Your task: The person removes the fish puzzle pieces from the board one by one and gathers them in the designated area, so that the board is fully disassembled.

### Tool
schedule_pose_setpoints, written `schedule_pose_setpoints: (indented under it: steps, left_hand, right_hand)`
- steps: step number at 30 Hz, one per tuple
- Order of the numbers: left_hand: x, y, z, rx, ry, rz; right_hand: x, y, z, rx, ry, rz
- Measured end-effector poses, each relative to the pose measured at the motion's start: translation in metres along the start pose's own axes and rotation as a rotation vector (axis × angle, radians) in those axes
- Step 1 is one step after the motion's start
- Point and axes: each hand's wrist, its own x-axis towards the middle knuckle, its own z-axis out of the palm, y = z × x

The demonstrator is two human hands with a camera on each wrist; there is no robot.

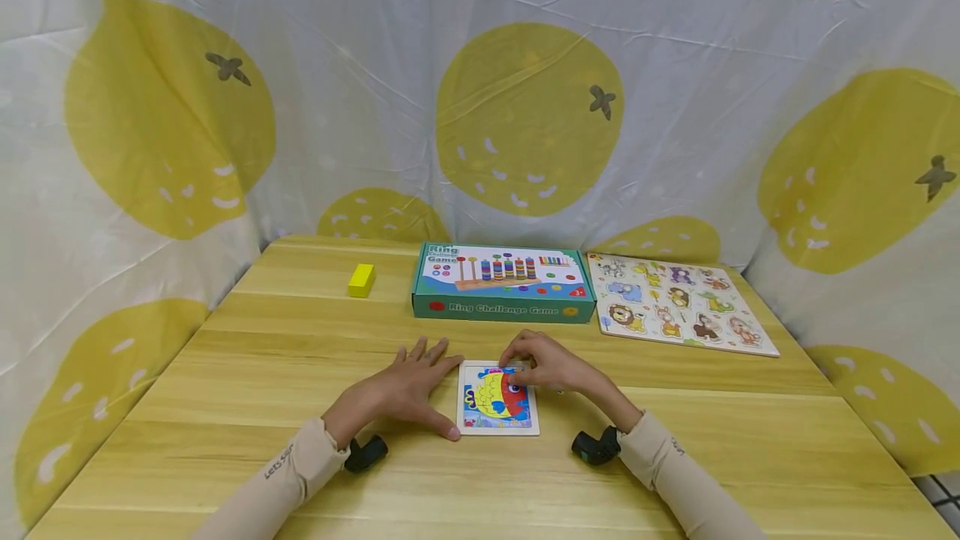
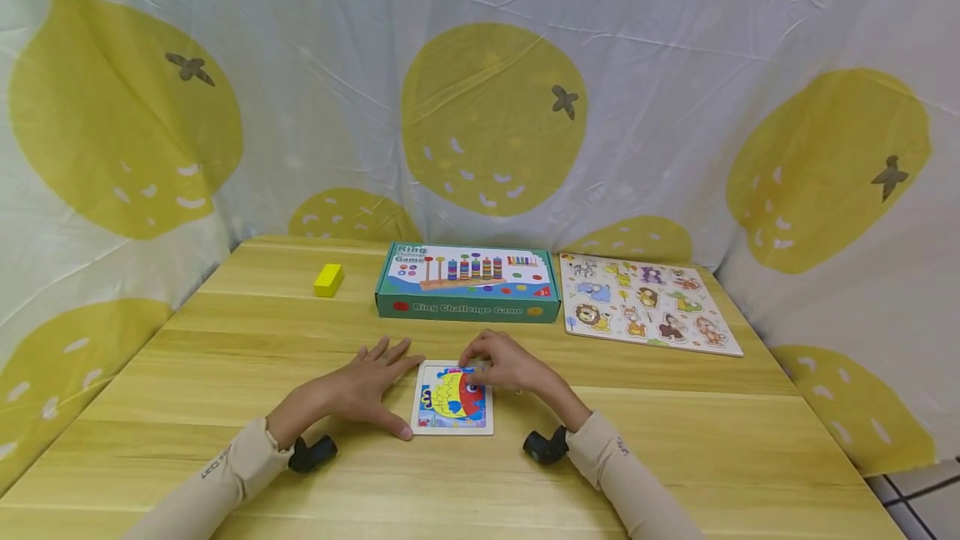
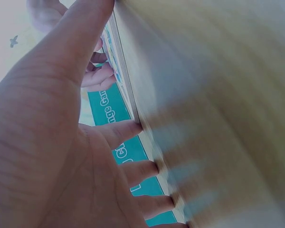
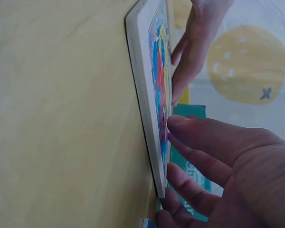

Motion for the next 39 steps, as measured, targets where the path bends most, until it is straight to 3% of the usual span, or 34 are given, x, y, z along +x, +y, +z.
schedule_pose_setpoints:
  steps: [15,39]
  left_hand:
    - [0.0000,0.0012,0.0004,0.001,-0.004,0.011]
    - [0.0008,-0.0001,0.0009,0.006,0.001,-0.001]
  right_hand:
    - [-0.0004,-0.0036,0.0048,-0.056,0.018,0.025]
    - [-0.0005,0.0044,0.0039,0.026,0.003,0.017]
